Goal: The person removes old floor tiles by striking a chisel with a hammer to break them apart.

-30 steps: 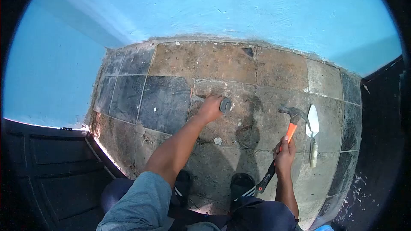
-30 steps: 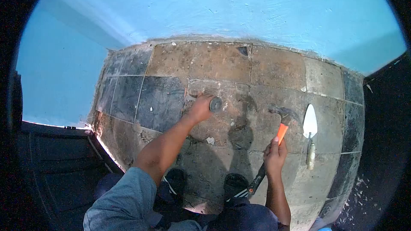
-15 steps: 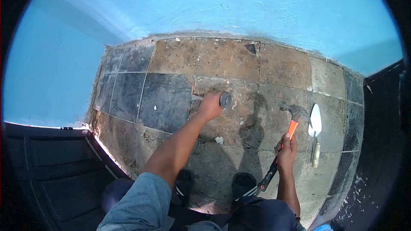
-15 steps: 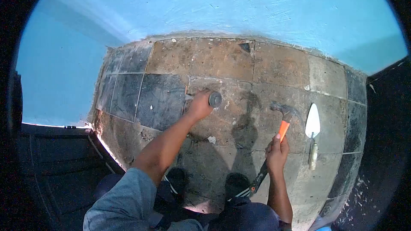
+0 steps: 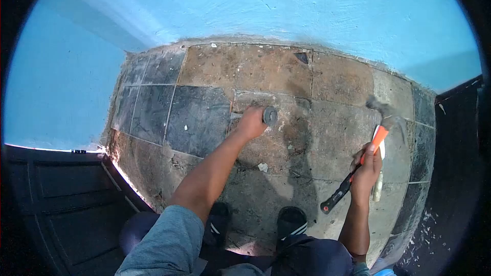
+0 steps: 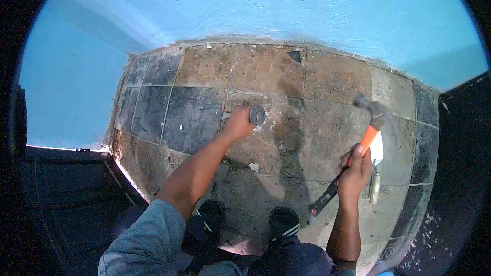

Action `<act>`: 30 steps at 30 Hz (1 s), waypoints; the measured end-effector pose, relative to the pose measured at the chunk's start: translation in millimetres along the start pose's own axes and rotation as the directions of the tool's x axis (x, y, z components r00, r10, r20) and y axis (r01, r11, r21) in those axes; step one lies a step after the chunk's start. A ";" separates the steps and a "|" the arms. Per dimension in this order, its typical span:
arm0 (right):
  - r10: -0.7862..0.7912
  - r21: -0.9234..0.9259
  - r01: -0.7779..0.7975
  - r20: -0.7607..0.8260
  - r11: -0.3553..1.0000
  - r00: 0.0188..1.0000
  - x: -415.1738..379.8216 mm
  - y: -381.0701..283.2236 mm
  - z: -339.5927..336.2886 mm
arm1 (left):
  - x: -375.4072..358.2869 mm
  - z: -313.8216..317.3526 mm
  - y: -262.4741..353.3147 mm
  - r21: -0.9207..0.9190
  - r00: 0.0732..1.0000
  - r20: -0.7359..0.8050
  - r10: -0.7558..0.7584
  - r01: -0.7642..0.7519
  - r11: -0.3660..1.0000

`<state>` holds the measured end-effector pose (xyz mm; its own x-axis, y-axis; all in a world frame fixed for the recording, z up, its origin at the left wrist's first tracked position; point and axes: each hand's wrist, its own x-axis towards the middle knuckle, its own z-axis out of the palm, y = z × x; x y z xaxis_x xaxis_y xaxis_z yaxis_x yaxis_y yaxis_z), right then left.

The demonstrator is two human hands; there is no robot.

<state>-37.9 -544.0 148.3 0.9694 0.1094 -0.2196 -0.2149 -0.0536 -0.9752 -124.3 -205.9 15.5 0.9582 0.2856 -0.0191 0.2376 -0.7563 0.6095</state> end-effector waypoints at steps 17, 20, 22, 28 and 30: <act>-0.076 -0.370 0.206 0.338 0.906 0.938 -33.2 59.1 79.0 | -1.3 -3.9 11.8 0.012 0.999 0.036 -0.021 0.021 1.000; -0.115 0.006 0.114 0.007 0.993 0.993 -19.0 2.5 61.5 | 0.4 3.8 -1.2 -0.018 0.999 -0.024 -0.021 0.020 1.000; -0.244 0.173 0.281 -0.207 0.944 0.947 -12.1 -4.1 56.2 | 0.2 0.8 -0.2 -0.020 0.999 -0.019 -0.042 0.042 0.999; -0.337 -0.417 0.338 0.079 0.844 0.938 -42.3 123.0 102.5 | 1.2 2.0 -4.2 -0.101 0.997 -0.058 -0.054 0.048 0.994; -0.076 -0.492 0.228 0.310 0.840 0.948 -51.6 108.6 121.3 | 3.5 0.0 1.6 -0.154 0.994 -0.080 -0.081 0.068 0.986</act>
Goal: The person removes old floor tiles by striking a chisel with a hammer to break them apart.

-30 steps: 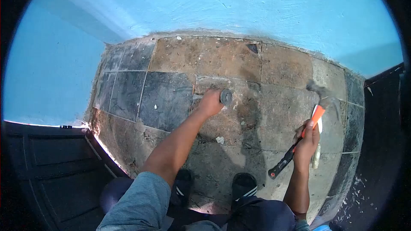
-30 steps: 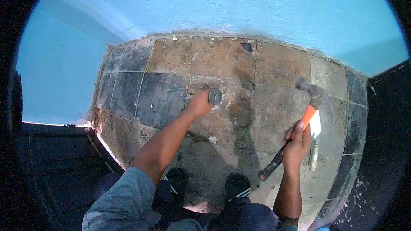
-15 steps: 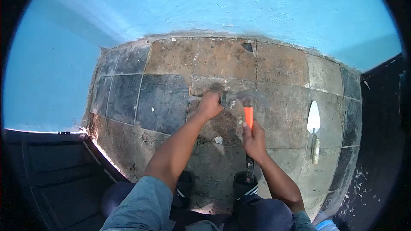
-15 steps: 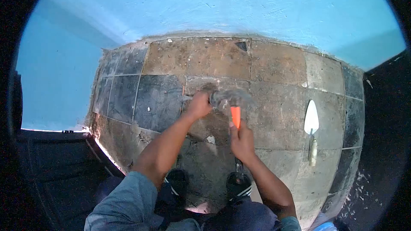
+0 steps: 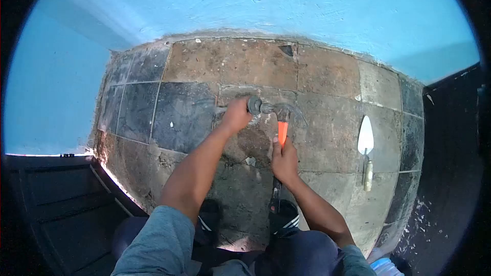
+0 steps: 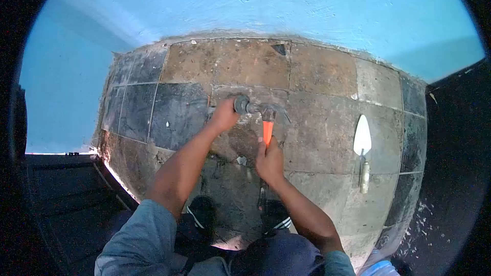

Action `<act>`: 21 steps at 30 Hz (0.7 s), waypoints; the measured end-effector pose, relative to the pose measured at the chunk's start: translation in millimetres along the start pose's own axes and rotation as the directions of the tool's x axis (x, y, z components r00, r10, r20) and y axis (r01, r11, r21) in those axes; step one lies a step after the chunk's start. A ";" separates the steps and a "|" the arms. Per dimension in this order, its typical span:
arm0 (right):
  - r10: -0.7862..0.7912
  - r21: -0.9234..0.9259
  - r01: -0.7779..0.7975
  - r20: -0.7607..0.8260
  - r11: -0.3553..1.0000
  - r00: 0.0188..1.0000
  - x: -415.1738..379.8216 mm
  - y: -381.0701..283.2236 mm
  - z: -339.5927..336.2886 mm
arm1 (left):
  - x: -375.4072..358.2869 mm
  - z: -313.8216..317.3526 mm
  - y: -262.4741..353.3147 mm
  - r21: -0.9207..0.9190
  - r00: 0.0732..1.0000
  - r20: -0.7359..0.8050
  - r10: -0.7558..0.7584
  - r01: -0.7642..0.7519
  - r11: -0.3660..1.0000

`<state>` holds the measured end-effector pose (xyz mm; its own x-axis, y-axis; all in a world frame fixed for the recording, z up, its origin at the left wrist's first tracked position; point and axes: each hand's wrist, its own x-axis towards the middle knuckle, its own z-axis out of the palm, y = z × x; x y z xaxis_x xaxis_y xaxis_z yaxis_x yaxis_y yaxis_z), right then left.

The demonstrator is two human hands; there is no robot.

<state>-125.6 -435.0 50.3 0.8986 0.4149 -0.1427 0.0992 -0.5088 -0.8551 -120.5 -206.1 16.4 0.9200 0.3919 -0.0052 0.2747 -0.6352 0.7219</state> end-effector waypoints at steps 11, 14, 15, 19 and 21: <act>0.508 0.727 -0.675 0.539 0.122 0.672 -45.6 64.7 -79.2 | -23.0 16.8 2.5 0.254 0.981 0.191 0.038 -0.087 0.963; 0.446 0.684 -0.729 0.653 0.000 0.612 -83.1 106.3 -84.8 | -44.5 31.5 9.9 0.195 0.985 0.165 0.050 -0.082 0.977; 0.404 0.662 -0.749 0.692 -0.027 0.598 -95.1 121.5 -81.7 | -49.1 36.2 8.9 0.210 0.985 0.157 0.072 -0.105 0.972; 0.335 0.610 -0.782 0.768 -0.125 0.546 -122.5 130.6 -72.6 | -61.5 38.0 8.0 0.275 0.978 0.193 0.077 -0.129 0.953; 0.359 0.630 -0.771 0.744 -0.096 0.563 -123.9 127.2 -70.4 | -60.7 32.8 8.9 0.290 0.978 0.205 0.049 -0.109 0.951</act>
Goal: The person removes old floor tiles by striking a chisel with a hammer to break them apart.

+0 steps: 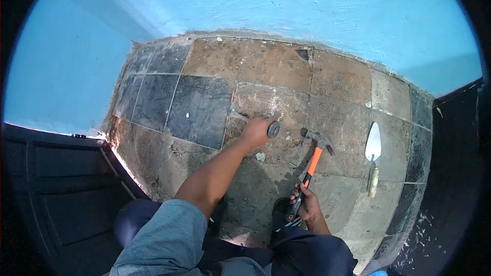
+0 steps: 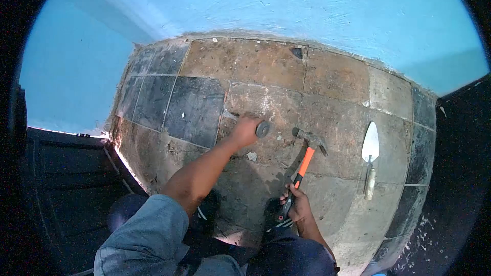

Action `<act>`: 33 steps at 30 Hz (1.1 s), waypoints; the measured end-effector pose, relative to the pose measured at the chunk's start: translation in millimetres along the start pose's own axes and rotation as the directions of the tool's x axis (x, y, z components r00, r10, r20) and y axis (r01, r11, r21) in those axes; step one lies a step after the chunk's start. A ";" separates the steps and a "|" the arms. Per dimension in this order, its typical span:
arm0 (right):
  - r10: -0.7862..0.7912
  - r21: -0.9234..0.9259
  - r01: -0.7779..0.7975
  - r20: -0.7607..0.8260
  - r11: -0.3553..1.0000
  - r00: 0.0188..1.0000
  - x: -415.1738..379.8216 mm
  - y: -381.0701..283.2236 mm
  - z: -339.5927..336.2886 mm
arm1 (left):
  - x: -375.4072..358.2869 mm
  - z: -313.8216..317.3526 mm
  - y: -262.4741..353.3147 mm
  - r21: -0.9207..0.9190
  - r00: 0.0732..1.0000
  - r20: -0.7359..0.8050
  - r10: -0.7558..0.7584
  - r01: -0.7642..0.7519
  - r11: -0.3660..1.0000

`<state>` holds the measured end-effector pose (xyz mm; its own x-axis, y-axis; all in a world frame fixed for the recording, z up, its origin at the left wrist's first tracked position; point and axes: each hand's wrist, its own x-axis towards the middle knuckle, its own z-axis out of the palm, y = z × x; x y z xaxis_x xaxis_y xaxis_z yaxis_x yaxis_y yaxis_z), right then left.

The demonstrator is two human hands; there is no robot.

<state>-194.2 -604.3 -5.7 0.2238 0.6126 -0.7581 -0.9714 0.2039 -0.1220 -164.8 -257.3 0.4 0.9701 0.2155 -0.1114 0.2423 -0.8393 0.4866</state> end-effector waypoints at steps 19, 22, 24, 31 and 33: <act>-0.151 -0.100 0.142 -0.096 0.985 0.984 2.8 -24.9 27.7 | -3.2 -23.9 6.0 -0.103 0.991 -0.107 -0.084 0.074 0.992; -0.153 -0.104 0.142 -0.107 0.984 0.982 12.9 -28.5 22.5 | -0.5 -21.9 0.2 -0.145 0.979 -0.165 -0.121 0.097 0.985; -0.196 -0.204 0.171 -0.112 0.964 0.974 16.1 -37.2 22.3 | 3.0 -24.1 -0.9 -0.172 0.977 -0.167 -0.134 0.105 0.979; -0.704 -0.566 0.538 -0.110 0.624 0.702 -7.4 -85.8 70.2 | 1.0 -28.8 3.7 -0.116 0.975 -0.214 -0.056 0.032 0.993; -0.874 -0.577 0.706 -0.027 0.410 0.485 -24.0 -112.8 84.5 | -1.9 -31.0 6.2 -0.095 0.977 -0.208 -0.053 0.034 0.995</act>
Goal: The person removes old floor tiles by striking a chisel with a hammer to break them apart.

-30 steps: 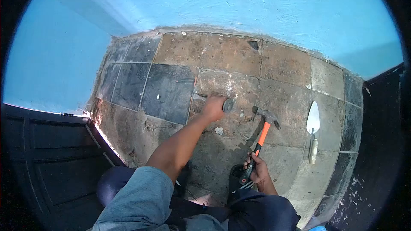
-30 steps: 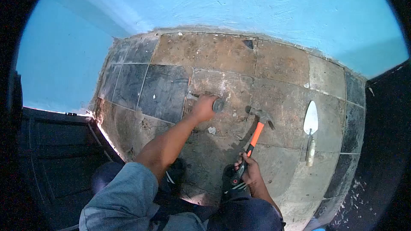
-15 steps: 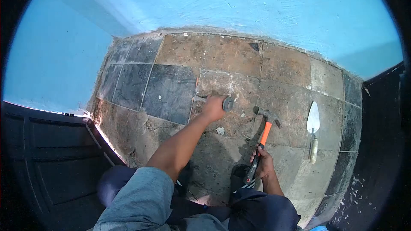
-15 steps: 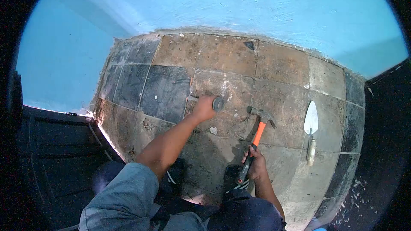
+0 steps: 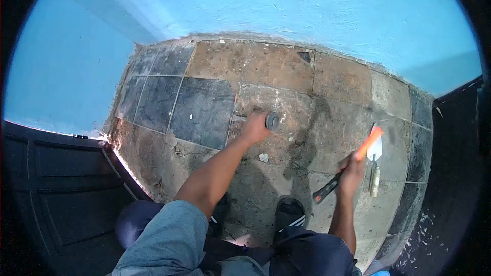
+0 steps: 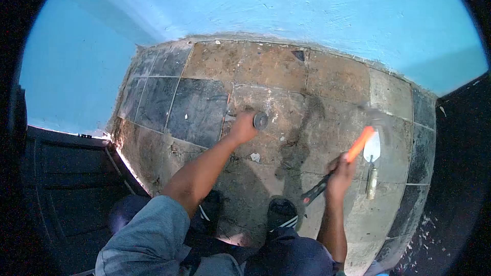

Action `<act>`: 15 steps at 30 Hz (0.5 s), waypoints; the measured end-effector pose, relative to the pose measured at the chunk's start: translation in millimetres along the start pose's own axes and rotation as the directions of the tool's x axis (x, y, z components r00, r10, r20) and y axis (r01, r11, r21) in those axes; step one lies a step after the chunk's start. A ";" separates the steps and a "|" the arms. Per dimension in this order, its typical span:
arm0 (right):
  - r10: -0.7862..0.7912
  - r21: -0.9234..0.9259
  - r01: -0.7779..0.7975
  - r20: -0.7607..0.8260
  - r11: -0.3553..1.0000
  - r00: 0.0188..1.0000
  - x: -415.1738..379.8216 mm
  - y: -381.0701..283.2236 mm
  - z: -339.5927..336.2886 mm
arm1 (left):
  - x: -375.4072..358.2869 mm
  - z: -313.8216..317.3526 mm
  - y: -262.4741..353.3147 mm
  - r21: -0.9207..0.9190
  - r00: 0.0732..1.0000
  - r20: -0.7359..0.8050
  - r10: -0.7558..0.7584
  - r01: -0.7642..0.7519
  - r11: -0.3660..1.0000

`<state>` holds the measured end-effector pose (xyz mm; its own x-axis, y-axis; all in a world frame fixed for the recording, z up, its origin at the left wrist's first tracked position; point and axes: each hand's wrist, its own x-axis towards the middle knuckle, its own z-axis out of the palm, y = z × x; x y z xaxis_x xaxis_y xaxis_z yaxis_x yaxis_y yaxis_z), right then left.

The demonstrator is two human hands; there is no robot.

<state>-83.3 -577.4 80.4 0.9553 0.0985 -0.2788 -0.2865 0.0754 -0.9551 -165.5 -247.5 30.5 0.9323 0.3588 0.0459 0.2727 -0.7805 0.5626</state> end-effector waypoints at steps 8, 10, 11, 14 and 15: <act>-0.282 -0.060 0.280 -0.021 0.958 0.959 -51.3 55.2 63.8 | 4.0 0.3 -6.1 -0.071 0.983 0.156 -0.102 0.114 0.991; -0.194 -0.525 0.415 0.425 0.743 0.884 -68.0 82.6 78.4 | 7.0 9.6 -14.6 -0.075 0.989 0.125 -0.074 0.084 0.994; -0.093 -0.528 0.320 0.411 0.787 0.907 -67.7 83.0 79.9 | 8.1 12.5 -17.5 -0.074 0.992 0.111 -0.055 0.063 0.995; 0.071 -0.518 0.151 0.384 0.842 0.920 -59.4 61.4 82.6 | 5.9 18.4 -18.4 -0.097 1.000 0.007 -0.026 0.027 0.995; 0.121 -0.478 0.058 0.335 0.876 0.935 -53.8 46.9 77.3 | 8.4 17.1 -15.5 -0.099 1.000 0.003 -0.028 0.028 0.995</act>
<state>-153.8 -502.5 58.4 0.8336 0.4331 -0.3427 -0.1609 -0.4030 -0.9009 -157.8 -241.1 8.0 0.9251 0.3788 0.0281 0.2735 -0.7156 0.6427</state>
